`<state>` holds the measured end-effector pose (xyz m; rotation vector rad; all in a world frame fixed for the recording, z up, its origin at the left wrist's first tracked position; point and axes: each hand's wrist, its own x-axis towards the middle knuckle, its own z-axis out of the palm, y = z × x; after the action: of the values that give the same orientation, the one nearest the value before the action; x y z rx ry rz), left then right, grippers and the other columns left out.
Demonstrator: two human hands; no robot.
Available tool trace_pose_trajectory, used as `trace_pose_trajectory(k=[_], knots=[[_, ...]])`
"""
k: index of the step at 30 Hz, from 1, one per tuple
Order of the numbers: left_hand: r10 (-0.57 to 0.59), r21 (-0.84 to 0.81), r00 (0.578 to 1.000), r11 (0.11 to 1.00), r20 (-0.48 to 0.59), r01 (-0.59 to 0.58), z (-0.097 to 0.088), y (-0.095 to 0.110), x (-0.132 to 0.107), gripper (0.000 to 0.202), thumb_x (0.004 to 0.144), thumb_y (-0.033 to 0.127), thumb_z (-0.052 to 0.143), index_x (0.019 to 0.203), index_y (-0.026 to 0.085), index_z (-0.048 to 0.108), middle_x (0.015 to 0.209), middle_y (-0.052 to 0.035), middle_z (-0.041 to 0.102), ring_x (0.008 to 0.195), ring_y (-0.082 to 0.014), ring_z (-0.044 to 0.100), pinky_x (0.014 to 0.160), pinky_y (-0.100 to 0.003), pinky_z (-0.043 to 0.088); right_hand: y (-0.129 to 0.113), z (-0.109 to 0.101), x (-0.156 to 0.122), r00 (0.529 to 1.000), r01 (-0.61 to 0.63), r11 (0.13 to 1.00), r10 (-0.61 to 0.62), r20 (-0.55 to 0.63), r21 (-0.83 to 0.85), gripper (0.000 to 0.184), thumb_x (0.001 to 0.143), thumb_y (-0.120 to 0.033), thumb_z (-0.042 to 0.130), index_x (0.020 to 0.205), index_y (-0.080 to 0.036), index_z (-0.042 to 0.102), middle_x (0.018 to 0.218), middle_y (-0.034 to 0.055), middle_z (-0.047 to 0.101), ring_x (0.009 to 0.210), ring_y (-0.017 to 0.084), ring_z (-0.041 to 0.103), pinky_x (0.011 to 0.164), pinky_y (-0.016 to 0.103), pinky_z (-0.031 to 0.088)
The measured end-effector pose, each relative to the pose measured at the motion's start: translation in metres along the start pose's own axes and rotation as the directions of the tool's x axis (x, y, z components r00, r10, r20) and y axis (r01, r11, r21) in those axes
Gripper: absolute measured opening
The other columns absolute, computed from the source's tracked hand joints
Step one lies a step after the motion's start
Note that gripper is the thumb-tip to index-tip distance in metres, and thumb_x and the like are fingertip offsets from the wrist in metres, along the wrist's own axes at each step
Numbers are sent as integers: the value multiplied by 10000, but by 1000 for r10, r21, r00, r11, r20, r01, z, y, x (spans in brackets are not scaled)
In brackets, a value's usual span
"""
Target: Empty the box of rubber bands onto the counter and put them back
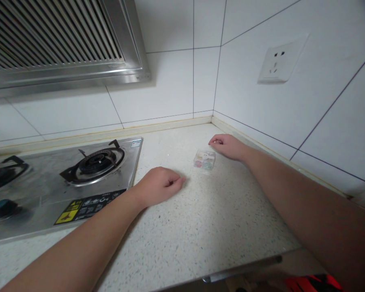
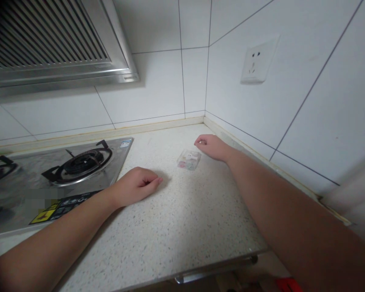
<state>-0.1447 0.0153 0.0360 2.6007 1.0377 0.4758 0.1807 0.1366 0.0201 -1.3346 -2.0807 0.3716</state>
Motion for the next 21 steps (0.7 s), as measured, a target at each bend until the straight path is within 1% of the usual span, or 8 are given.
trace_pose_trajectory(k=[4,6,7,9,11,13,18,21], knots=[[-48,12,998,999,-32,48,0,-2,1,486,1007,416,412,588,175,356,549,39,299,521,-95,300,557,-294,201,-10,1,-1,999,20,994,-23,30,104,291,946,-445,582,1034,-192,696,775,39,667,715,203,593,659,327,418],[-78,6,996,997,-45,79,1,-3,2,493,1008,430,410,587,178,357,547,38,301,520,-97,309,556,-297,199,-18,3,-1,995,58,993,-66,73,104,362,956,-504,576,1098,-191,686,875,64,690,769,221,609,692,338,440],[-91,0,994,996,-54,91,1,-4,2,495,1008,433,410,586,180,358,546,37,302,520,-99,314,555,-298,199,-22,4,-2,990,84,992,-94,110,92,416,955,-532,575,1160,-185,677,963,86,700,816,233,619,725,349,457],[-114,-12,991,993,-70,114,1,-4,4,496,1008,437,412,585,183,365,546,36,306,523,-102,320,554,-299,198,-30,8,-3,967,151,988,-156,200,40,535,938,-589,592,1271,-175,657,1149,133,690,961,277,626,845,400,481],[-137,-23,987,990,-82,136,2,-5,5,497,1010,445,412,589,184,376,550,34,316,528,-106,324,552,-299,195,-36,13,-5,943,213,976,-197,268,-32,623,894,-643,649,1321,-189,655,1270,150,663,1131,331,585,993,470,443],[-153,-25,985,988,-84,151,2,-6,6,502,1013,455,409,591,183,385,552,33,321,533,-108,326,551,-298,195,-41,16,-6,928,243,967,-209,309,-77,655,853,-665,705,1323,-211,665,1297,140,657,1214,355,545,1061,499,402],[-141,-20,987,990,-72,140,2,-9,7,519,1023,470,405,595,176,411,552,33,335,538,-106,334,556,-295,203,-49,17,-7,904,313,948,-279,325,-58,643,862,-640,720,1315,-186,671,1287,146,644,1233,333,546,1087,472,402],[-146,-25,987,989,-73,144,2,-9,6,528,1026,472,402,595,171,443,545,30,368,535,-105,339,556,-292,208,-51,16,-8,897,331,941,-292,333,-68,636,878,-632,707,1317,-173,674,1294,152,643,1238,333,543,1094,481,398]])
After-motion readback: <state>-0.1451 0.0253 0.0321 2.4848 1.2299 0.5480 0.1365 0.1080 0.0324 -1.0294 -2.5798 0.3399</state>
